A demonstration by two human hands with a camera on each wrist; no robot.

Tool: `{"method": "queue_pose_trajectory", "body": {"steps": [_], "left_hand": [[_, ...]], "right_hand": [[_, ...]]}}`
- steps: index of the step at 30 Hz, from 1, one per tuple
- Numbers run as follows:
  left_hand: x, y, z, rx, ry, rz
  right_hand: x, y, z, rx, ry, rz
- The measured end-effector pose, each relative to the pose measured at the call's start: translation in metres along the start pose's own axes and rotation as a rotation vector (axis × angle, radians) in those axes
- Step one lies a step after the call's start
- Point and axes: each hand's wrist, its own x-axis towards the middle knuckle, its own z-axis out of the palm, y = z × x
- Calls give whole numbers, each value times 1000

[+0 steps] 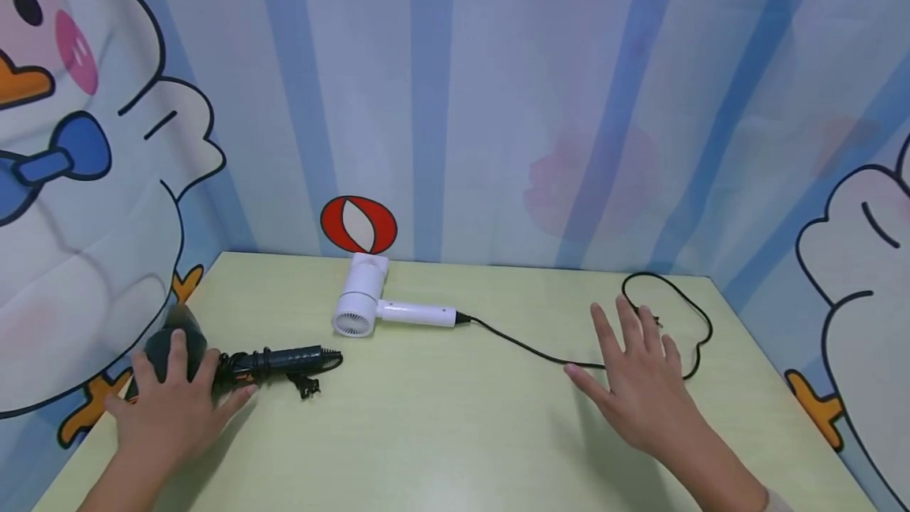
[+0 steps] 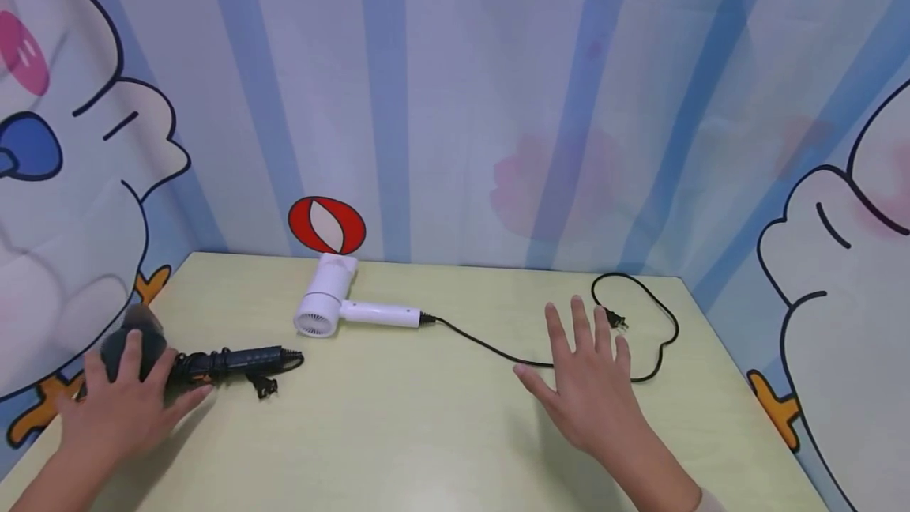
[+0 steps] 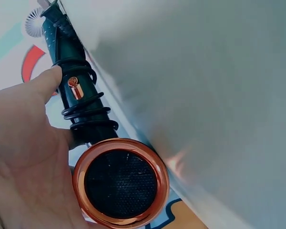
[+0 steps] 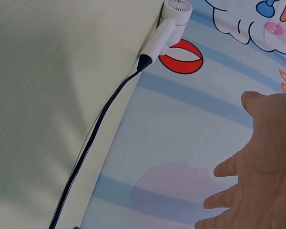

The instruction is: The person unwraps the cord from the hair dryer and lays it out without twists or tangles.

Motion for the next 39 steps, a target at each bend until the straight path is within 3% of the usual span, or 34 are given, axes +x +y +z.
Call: {"method": "queue_pose_trajectory", "body": {"steps": [8,15,25,28,32,36,39], "left_hand": [[-24,26,-6,30,32,52],[-46,60,-11,57,56,122],[-66,112,-17,102,4,217],[-68,123,-19,56,27,233],[-65,131,-23,-63,34,185],[-53,131,-23,-172,-26,123],[-44,131,-20,-243,-111,92]], "right_hand": [[-3,-2,-2,-3,-3,0],[-5,-3,-2,-13,-3,-4],[-7,-5,-2,-20,-13,0],[-7,-6,-2,-19,-19,2],[-8,-6,-2,-14,-27,7],[-9,-5,-1,-11,-28,9],[-10,-5,-1,-7,-32,10]]}}
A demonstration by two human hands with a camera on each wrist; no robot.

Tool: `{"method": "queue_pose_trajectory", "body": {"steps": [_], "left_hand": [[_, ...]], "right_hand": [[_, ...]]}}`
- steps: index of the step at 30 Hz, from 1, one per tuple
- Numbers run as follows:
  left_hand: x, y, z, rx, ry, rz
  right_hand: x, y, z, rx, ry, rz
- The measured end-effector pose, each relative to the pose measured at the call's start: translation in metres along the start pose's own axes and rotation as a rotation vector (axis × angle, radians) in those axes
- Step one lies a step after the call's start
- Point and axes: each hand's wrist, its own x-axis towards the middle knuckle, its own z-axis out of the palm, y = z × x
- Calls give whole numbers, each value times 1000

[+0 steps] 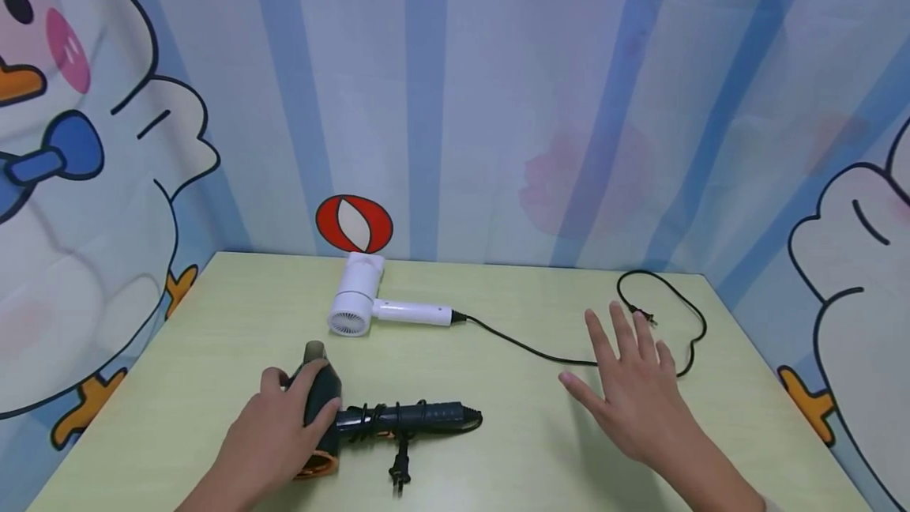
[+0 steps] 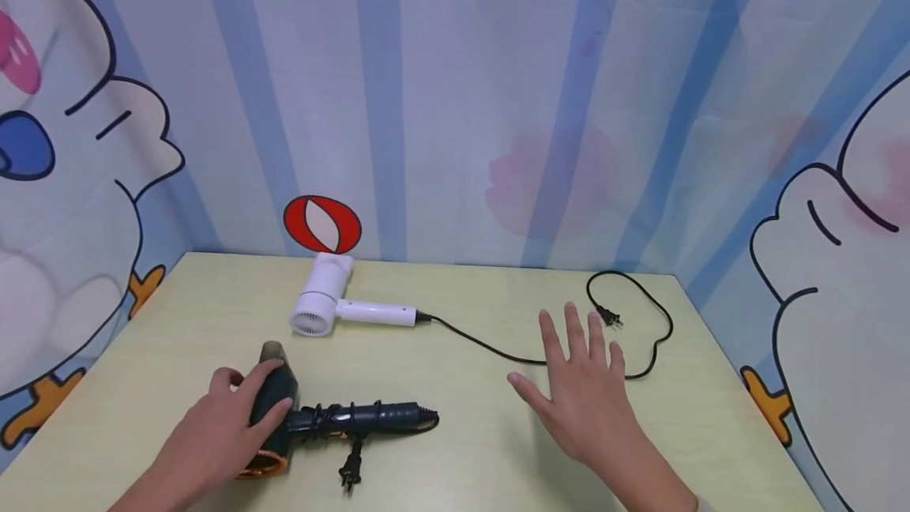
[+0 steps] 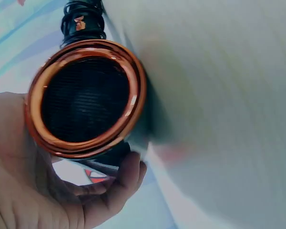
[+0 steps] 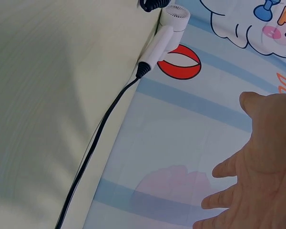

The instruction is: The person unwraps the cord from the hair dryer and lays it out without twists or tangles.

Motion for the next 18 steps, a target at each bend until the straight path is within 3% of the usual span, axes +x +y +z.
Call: {"method": "queue_pose_trajectory", "body": {"steps": [4,7,18], "left_hand": [[6,2,4,-77,-101,-50],[8,7,6,-107,-135,-62],[9,33,12,-195,-114,52]], "right_hand": [[-1,-1,2,2,-14,2],[-2,-3,3,-1,-15,-1],[1,-7,4,-5,-12,-10]]}}
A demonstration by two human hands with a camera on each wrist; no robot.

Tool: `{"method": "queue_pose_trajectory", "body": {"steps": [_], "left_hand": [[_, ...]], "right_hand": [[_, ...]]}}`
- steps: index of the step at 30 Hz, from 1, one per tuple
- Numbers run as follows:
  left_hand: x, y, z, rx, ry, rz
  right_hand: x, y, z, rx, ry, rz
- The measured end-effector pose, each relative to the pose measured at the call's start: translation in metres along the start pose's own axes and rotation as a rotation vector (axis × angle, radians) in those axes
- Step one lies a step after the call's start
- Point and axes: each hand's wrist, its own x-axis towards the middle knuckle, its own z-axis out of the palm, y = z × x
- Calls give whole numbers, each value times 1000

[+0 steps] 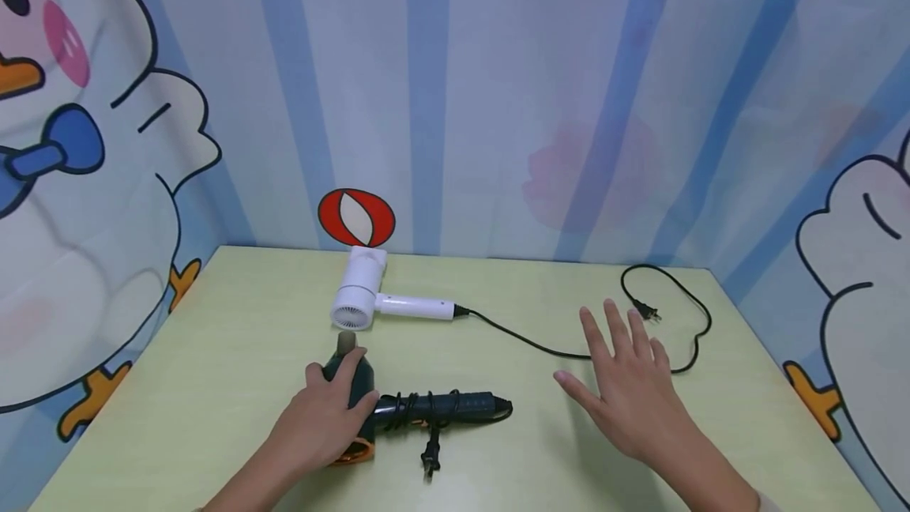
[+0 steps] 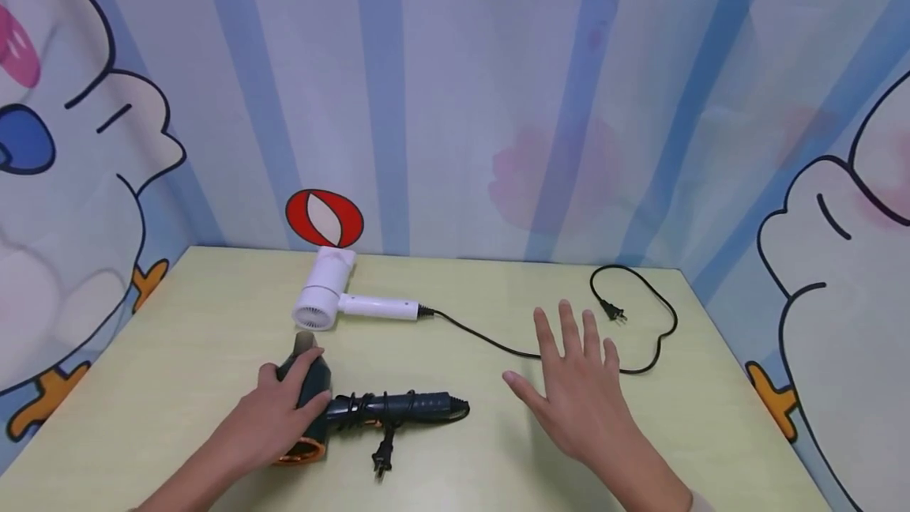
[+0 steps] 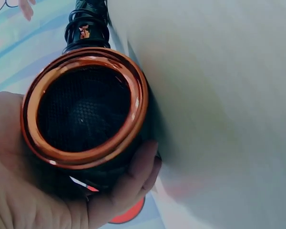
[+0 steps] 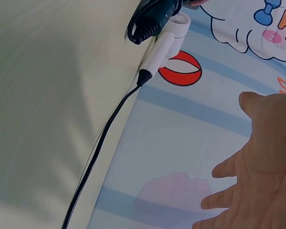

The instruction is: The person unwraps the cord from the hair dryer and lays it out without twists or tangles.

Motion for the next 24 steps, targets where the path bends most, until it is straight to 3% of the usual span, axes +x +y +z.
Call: {"method": "queue_pose_trajectory", "body": {"steps": [13,24], "left_hand": [[10,23,9,13,49,46],[14,27,13,25,60,35]], "right_hand": [[2,-3,1,-2,-21,1],[2,-9,3,6,-26,-5]]}}
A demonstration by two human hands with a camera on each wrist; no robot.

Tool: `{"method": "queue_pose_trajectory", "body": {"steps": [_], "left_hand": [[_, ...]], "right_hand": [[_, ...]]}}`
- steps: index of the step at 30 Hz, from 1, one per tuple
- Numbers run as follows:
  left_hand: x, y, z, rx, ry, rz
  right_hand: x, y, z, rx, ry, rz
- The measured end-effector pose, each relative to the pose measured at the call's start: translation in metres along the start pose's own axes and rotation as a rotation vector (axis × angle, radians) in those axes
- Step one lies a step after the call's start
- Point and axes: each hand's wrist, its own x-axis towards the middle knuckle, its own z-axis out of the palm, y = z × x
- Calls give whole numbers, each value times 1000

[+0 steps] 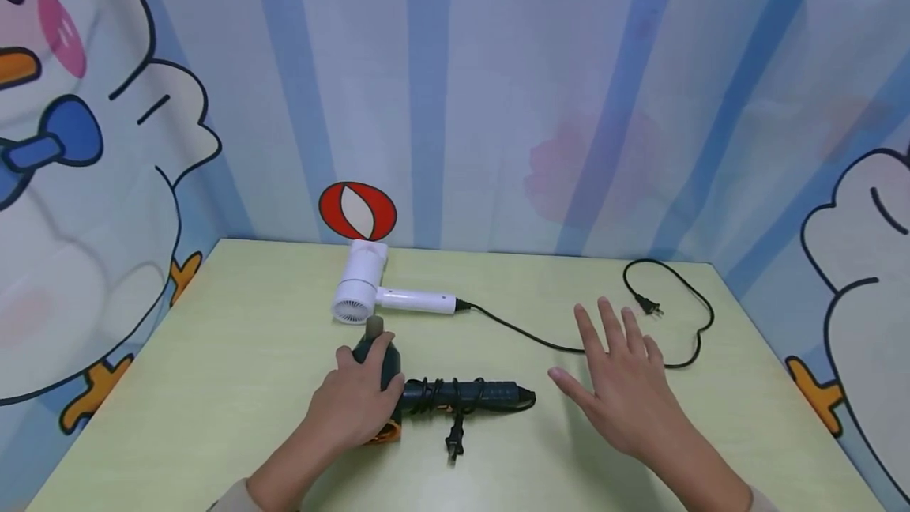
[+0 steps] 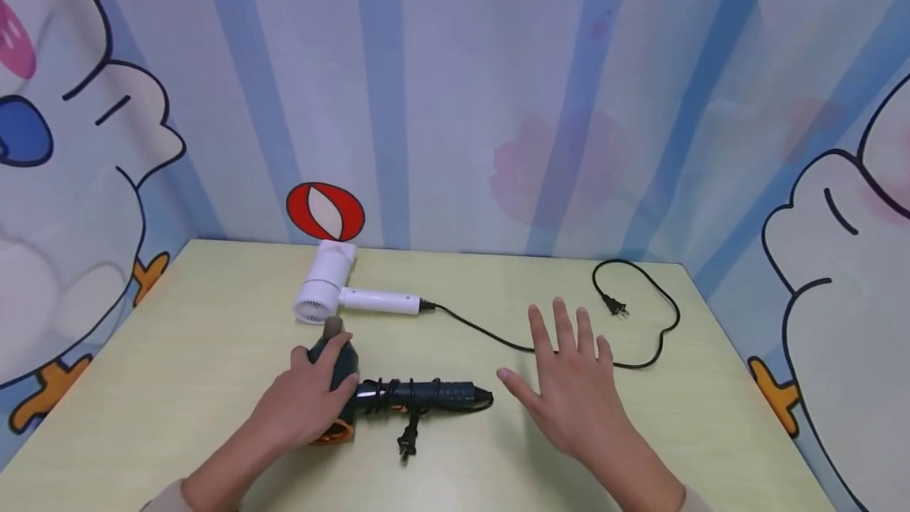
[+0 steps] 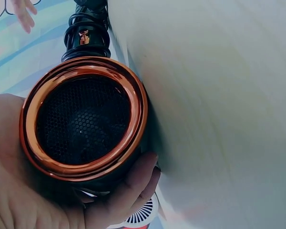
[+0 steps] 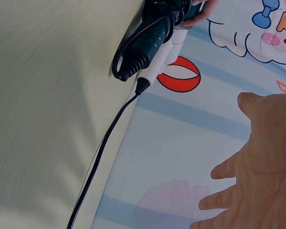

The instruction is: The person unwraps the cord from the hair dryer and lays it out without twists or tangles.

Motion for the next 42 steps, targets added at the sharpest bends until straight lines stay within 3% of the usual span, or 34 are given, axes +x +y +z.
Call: {"method": "queue_pose_trajectory", "body": {"steps": [6,15,19,25,34,42], "left_hand": [[0,2,-1,-3,-12,-14],[3,3,0,-3,-8,-7],[4,2,1,8,-1,-12],[6,2,3,29,14,-16],[6,3,6,76,15,-35],[6,5,5,82,32,-34]], "right_hand": [[-2,-15,8,19,-26,-2],[-4,-55,30,70,-116,-34],[-4,-72,33,76,-118,-52],[-8,-97,39,59,-123,-112],[-5,-125,51,1,-271,-183],[4,-142,64,-49,-268,-264]]}}
